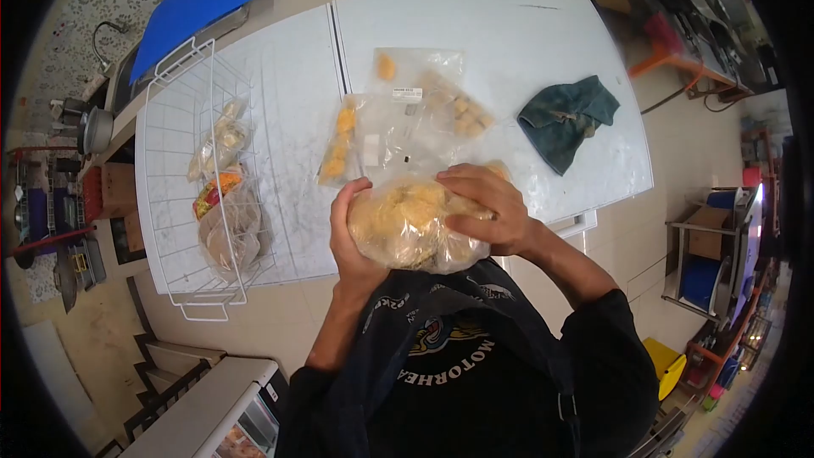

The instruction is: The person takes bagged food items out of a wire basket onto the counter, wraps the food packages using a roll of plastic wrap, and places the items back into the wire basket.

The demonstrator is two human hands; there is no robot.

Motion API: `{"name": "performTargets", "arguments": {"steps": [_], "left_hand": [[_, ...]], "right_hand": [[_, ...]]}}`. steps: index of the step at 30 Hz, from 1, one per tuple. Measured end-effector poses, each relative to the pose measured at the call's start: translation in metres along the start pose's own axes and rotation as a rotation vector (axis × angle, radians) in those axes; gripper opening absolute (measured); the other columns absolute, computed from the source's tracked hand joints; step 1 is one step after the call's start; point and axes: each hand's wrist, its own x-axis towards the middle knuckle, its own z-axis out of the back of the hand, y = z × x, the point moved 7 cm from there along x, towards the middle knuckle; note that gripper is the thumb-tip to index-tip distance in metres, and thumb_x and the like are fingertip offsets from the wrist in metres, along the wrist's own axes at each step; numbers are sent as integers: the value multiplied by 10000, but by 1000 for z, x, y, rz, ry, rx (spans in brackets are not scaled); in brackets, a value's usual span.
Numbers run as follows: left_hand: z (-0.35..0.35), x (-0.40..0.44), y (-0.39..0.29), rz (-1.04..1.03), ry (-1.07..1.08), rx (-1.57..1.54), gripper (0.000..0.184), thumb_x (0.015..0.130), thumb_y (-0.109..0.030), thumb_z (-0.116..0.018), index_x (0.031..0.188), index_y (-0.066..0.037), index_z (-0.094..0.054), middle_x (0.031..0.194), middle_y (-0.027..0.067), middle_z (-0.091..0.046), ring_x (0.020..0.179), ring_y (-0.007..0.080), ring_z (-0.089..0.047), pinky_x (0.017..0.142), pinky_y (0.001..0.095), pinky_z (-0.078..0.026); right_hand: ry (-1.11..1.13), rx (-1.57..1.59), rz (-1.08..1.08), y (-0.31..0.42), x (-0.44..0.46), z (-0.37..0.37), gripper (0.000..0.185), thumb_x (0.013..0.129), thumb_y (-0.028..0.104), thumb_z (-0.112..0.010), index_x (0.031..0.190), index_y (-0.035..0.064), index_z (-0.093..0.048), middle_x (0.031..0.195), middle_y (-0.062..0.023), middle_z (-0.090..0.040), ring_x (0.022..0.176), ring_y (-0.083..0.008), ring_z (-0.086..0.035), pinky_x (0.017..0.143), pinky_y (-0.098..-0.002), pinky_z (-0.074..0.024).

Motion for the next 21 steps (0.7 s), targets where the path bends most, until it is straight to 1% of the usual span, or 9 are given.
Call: {"name": "performTargets", "arguments": {"steps": [9, 11, 12, 14, 15, 16, 18, 19, 21], "left_hand": [[0, 6, -16, -180, -84, 98, 883, 585, -176, -890, 1291, 26, -399, 1182, 181, -549, 1104, 274, -557, 935, 367, -453], [0, 16, -33, -269, -88, 188, 870, 593, -169, -888, 1291, 21, -403, 1157, 167, -565, 1083, 267, -568, 932, 367, -455], [-2, 17, -28, -227, -44, 86, 811, 617, -180, -872, 1264, 21, -426, 1103, 161, -587, 997, 252, -596, 859, 349, -482], [-14, 14, -10, -137, 34, -121, 694, 667, -204, -841, 1211, 21, -473, 995, 149, -631, 827, 223, -650, 714, 312, -537], [-31, 3, 25, 153, 139, -355, 638, 713, -243, -799, 1200, 17, -479, 950, 143, -636, 746, 197, -635, 628, 291, -514], [-52, -12, 53, 449, 250, -583, 589, 760, -283, -757, 1189, 14, -484, 906, 137, -641, 665, 172, -621, 542, 269, -491], [-76, -53, 76, 1019, 348, -887, 560, 904, -493, -500, 1109, 27, -534, 709, 118, -622, 376, 111, -471, 297, 226, -303], [-88, -63, 77, 1073, 447, -1174, 577, 914, -512, -450, 1088, 30, -545, 679, 116, -609, 351, 119, -452, 287, 229, -300], [-98, -68, 69, 1153, 628, -1751, 634, 933, -551, -352, 1045, 35, -566, 620, 110, -584, 301, 134, -415, 269, 236, -294]], "right_hand": [[-36, -33, -128, 1, -14, 2, 312, 607, 124, -765, 809, 24, -551, 1137, -220, -605, 1093, -375, -583, 946, -506, -467], [-58, -50, -122, 1, -13, 4, 368, 618, 138, -784, 887, 30, -556, 1116, -210, -613, 1057, -377, -594, 922, -476, -478], [-68, -59, -118, 1, -13, 5, 398, 624, 145, -794, 926, 34, -559, 1105, -205, -618, 1039, -378, -600, 909, -462, -484], [-185, 8, -524, -9, -6, -1, 483, 680, 157, -794, 1052, 34, -512, 1140, -224, -586, 1084, -364, -574, 939, -433, -460], [-248, 41, -734, -11, -7, -1, 526, 707, 164, -794, 1115, 34, -489, 1158, -233, -571, 1107, -357, -561, 954, -419, -449], [-124, 117, -875, -24, -3, -5, 621, 704, 228, -802, 1188, 31, -466, 1196, -207, -544, 1126, -326, -541, 963, -401, -426], [65, 314, -1117, -50, -3, -16, 731, 699, 318, -811, 1262, 32, -443, 1247, -174, -514, 1152, -296, -515, 973, -395, -400], [124, 464, -1222, -56, -9, -24, 742, 699, 343, -811, 1264, 36, -443, 1260, -169, -510, 1159, -297, -509, 973, -406, -396], [142, 315, -1001, -51, -1, -19, 790, 628, 373, -856, 1246, 71, -467, 1263, -181, -512, 1157, -331, -503, 969, -393, -399]]}}
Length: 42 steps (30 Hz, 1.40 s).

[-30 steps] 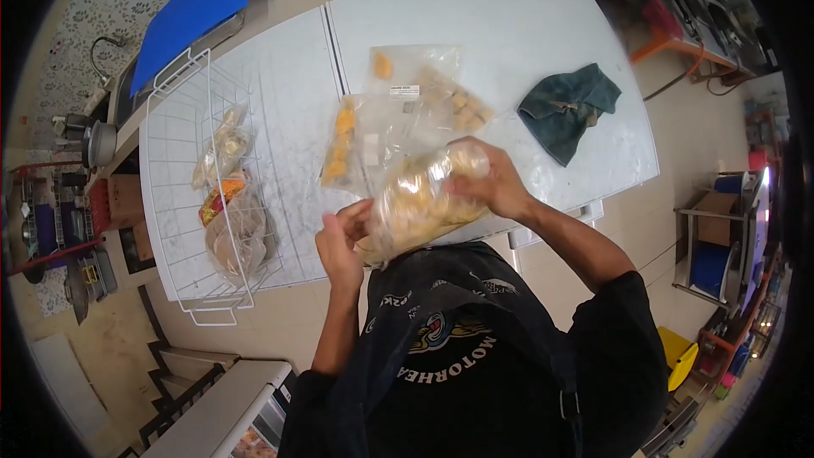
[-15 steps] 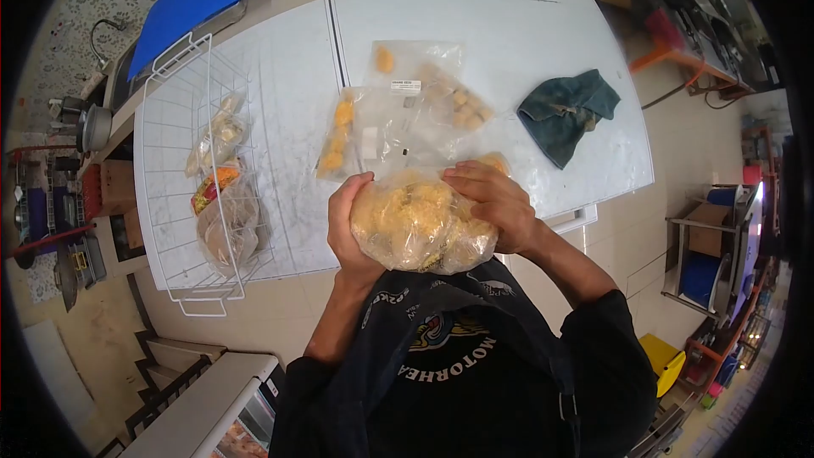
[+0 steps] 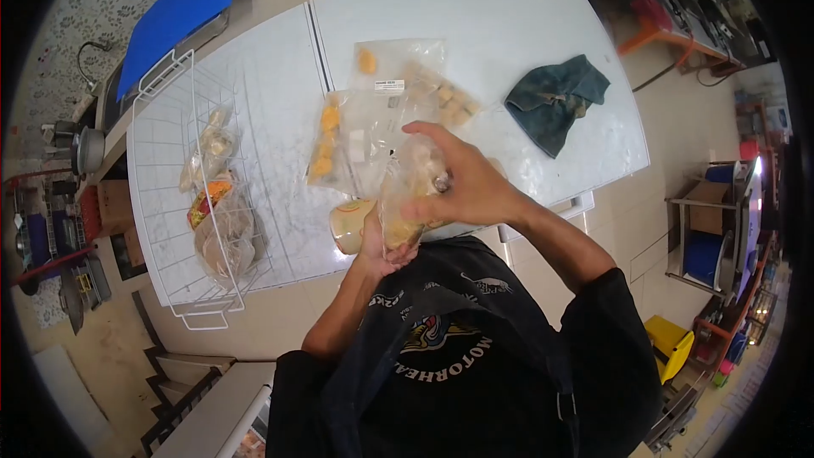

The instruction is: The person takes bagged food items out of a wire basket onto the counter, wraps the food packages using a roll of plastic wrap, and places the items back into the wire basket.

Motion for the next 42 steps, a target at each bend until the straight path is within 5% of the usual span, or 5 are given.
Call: {"name": "performTargets", "arguments": {"steps": [5, 13, 17, 23, 42], "left_hand": [[-4, -14, 7, 343, -391, 300, 651, 937, -558, -279, 850, 4, -596, 473, 80, -483, 284, 166, -422, 254, 281, -328], [-165, -57, -103, -1048, -746, 2310, 547, 812, -323, -676, 1251, -27, -538, 1155, 184, -607, 922, 298, -629, 792, 379, -510], [-163, -10, -35, -458, -629, 2778, 827, 612, -285, -796, 1328, -38, -463, 1362, 195, -456, 1233, 363, -440, 1041, 461, -331], [-100, -10, -60, -776, -344, 2491, 820, 672, -380, -767, 1338, -31, -440, 1248, 232, -521, 1120, 429, -517, 947, 489, -421], [-96, 12, -87, -206, -416, 2687, 585, 603, -353, -804, 1077, -63, -621, 946, 203, -667, 909, 392, -632, 802, 462, -492]], "right_hand": [[9, -275, 634, 4, -12, 10, 753, 503, 386, -920, 1076, 53, -563, 1170, -168, -574, 1042, -283, -582, 882, -326, -454], [-555, 442, -280, -97, -15, -7, 617, 666, 360, -842, 1023, -84, -608, 863, -158, -683, 769, -154, -646, 671, -307, -523], [-397, 212, -361, -106, -1, -44, 625, 799, 512, -659, 1092, -38, -608, 994, -201, -657, 874, -289, -633, 769, -417, -490], [135, -16, -158, -55, -34, -32, 946, 749, 744, -540, 1185, -94, -489, 1083, -299, -588, 1076, -413, -553, 968, -453, -386], [-1065, -99, -23, -114, -86, -50, 541, 753, 528, -708, 1083, 105, -641, 619, -139, -600, 553, -319, -613, 492, -370, -479]]}}
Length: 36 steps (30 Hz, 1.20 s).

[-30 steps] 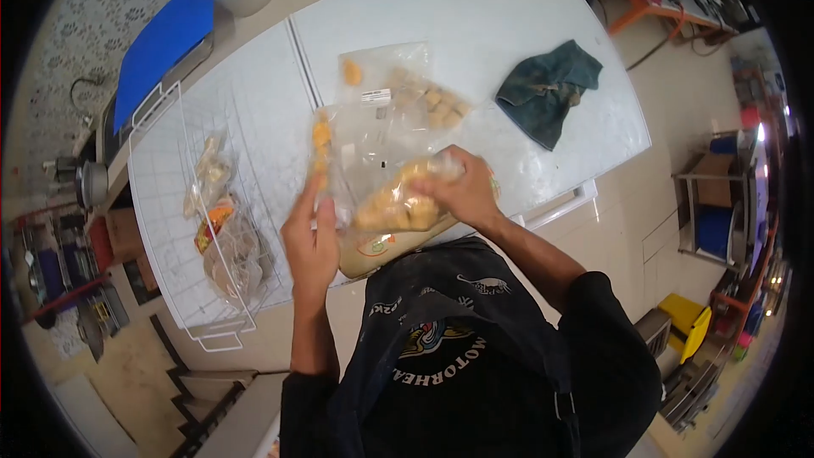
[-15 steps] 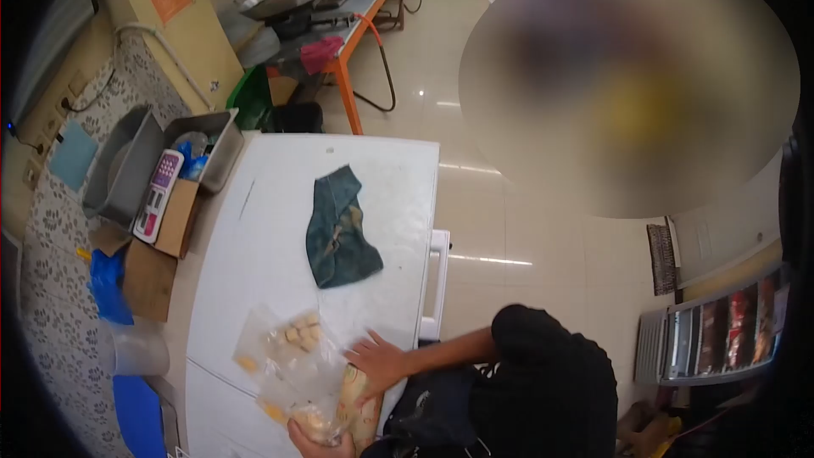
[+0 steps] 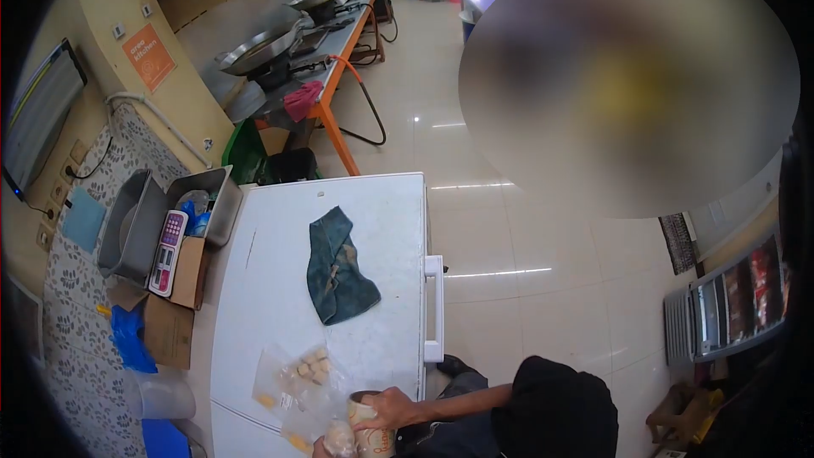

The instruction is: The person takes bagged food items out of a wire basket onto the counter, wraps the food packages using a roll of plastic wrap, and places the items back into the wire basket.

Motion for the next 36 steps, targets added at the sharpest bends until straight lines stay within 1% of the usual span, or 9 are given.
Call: {"name": "performTargets", "arguments": {"steps": [3, 7, 12, 19, 22, 25, 28, 31, 36], "left_hand": [[58, -10, 47, -9, -186, 40, 581, 690, -312, -739, 1212, -124, -567, 1086, 187, -642, 988, 311, -629, 879, 430, -474], [245, -62, 178, 303, -581, 484, 601, 724, -305, -707, 1269, -133, -521, 1134, 202, -622, 1009, 307, -619, 897, 434, -466], [404, -257, 261, 789, -930, 554, 551, 744, -329, -684, 1216, -93, -528, 1073, 220, -630, 973, 378, -614, 835, 472, -482], [170, -180, 349, 606, -722, 810, 389, 781, -123, -571, 1168, -149, -539, 927, 96, -607, 892, 305, -605, 806, 432, -487], [30, -158, 344, 430, -271, 897, 515, 809, -285, -606, 1297, -184, -478, 1285, 129, -512, 1188, 355, -466, 981, 603, -329], [39, -152, 335, 669, -91, 419, 821, 721, -468, -713, 1399, -132, -395, 1381, 147, -445, 1289, 396, -382, 1040, 571, -295], [83, -135, 303, 416, -30, -158, 705, 744, -311, -718, 1339, -44, -449, 1312, 166, -508, 1231, 341, -464, 1027, 450, -358], [146, -122, 180, 273, -450, -112, 569, 745, -191, -720, 1234, 20, -520, 1194, 167, -584, 1152, 279, -535, 982, 364, -405], [47, -82, 35, 99, 1, -581, 469, 740, -232, -736, 1137, -28, -591, 1065, 131, -626, 1045, 289, -566, 930, 397, -424]], "right_hand": [[-100, -171, 243, 46, 9, 36, 459, 690, 547, -752, 846, 127, -648, 562, -107, -540, 518, -280, -580, 411, -371, -429], [-114, -510, 779, 51, -3, 136, 255, 905, 257, -585, 1027, 42, -645, 737, -66, -573, 626, -187, -575, 494, -313, -455], [-860, -470, 638, 73, 13, 345, 208, 901, 212, -637, 929, 5, -642, 807, -107, -665, 676, -188, -632, 570, -329, -539], [-642, -154, 151, 32, 62, 282, 240, 916, 185, -638, 832, -35, -688, 795, -96, -696, 659, -102, -601, 588, -242, -498], [-531, -261, 115, 60, 69, 223, 275, 924, 204, -630, 740, 4, -677, 648, -22, -633, 558, -57, -480, 526, -224, -414], [-616, -83, 108, 60, 63, 201, 378, 935, 214, -612, 613, 18, -579, 578, 20, -545, 531, -39, -406, 479, -218, -336], [-590, 40, -20, 17, 59, 181, 392, 940, 226, -603, 605, 24, -581, 550, 37, -499, 516, -33, -371, 461, -227, -292], [-514, 20, -123, -40, 40, 135, 428, 945, 235, -592, 576, 18, -584, 523, 46, -480, 511, -32, -363, 458, -241, -288], [-318, 255, -349, -76, 3, 44, 483, 972, 272, -533, 535, 87, -443, 526, 62, -403, 500, -34, -313, 445, -245, -237]]}}
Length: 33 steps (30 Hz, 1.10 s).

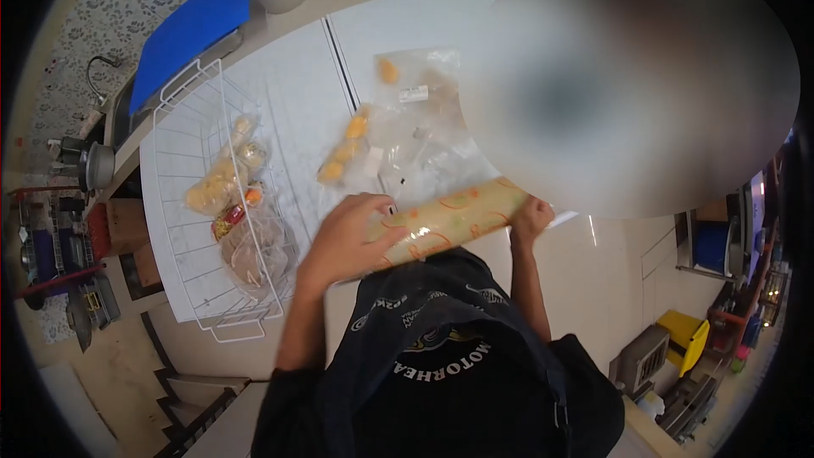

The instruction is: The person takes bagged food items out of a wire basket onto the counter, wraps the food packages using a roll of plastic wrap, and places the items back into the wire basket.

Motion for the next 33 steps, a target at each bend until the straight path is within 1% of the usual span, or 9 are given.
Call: {"name": "performTargets", "arguments": {"steps": [2, 4, 7, 10, 11, 14, 21, 30, 33], "left_hand": [[-37, 6, 13, 12, 55, 157, 513, 718, -291, -756, 1140, -45, -596, 1096, 139, -605, 1030, 321, -553, 905, 416, -428], [-53, 4, 25, 16, -53, 211, 547, 699, -331, -767, 1137, -49, -601, 1122, 144, -586, 1034, 339, -537, 886, 433, -429], [-48, -15, 41, 54, -131, 233, 550, 677, -301, -777, 1128, -39, -604, 1131, 137, -577, 1046, 335, -518, 909, 418, -412], [-36, -30, 60, 107, -208, 282, 515, 676, -247, -779, 1113, -35, -608, 1099, 131, -591, 1019, 325, -522, 908, 408, -411], [-34, -34, 65, 116, -228, 301, 502, 677, -229, -778, 1109, -35, -610, 1092, 129, -593, 1008, 322, -524, 902, 406, -411], [-33, -34, 67, 176, -196, 308, 470, 690, -217, -770, 1104, -49, -624, 1076, 102, -601, 1005, 306, -525, 860, 404, -403], [-50, -12, 24, 48, -246, 69, 386, 714, -187, -755, 1061, -59, -644, 1035, 99, -613, 981, 286, -540, 870, 389, -418], [-100, 35, 1, -287, -380, 283, 199, 737, -175, -716, 891, -67, -652, 825, 72, -600, 834, 266, -555, 778, 384, -412], [-109, 35, 3, -333, -326, 242, 164, 726, -174, -713, 822, -70, -631, 797, 65, -588, 790, 266, -541, 751, 387, -410]], "right_hand": [[78, -126, 50, -16, -13, -21, 452, 972, 234, -527, 558, 74, -441, 560, 77, -380, 525, -34, -320, 456, -238, -253], [232, -150, 76, -20, -23, -32, 398, 924, 238, -602, 605, 5, -551, 484, 14, -440, 463, -69, -372, 442, -245, -317], [459, -605, 160, 3, -18, -39, 249, 834, 210, -684, 706, 10, -608, 633, -81, -575, 554, -166, -520, 540, -300, -405], [463, -537, 740, 87, -24, -59, 209, 737, 187, -738, 838, 29, -646, 904, -136, -620, 832, -262, -587, 734, -367, -438], [676, -559, 770, 89, -30, -64, 297, 693, 177, -754, 945, 56, -656, 1069, -113, -581, 1012, -274, -528, 878, -388, -396], [1136, -659, 848, 97, -48, -83, 294, 696, 178, -756, 957, 71, -673, 1039, -102, -594, 993, -272, -536, 876, -367, -412], [1217, -694, 1010, 87, -55, -88, 79, 745, 70, -651, 806, 57, -603, 813, -84, -578, 832, -263, -552, 814, -387, -413], [1085, -278, 713, 120, -63, -66, 156, 792, -50, -605, 904, 16, -518, 793, -154, -555, 706, -357, -536, 652, -366, -453], [1164, -308, 550, 109, -62, -75, 284, 765, 89, -709, 973, 13, -530, 956, -193, -562, 861, -370, -569, 741, -397, -464]]}}
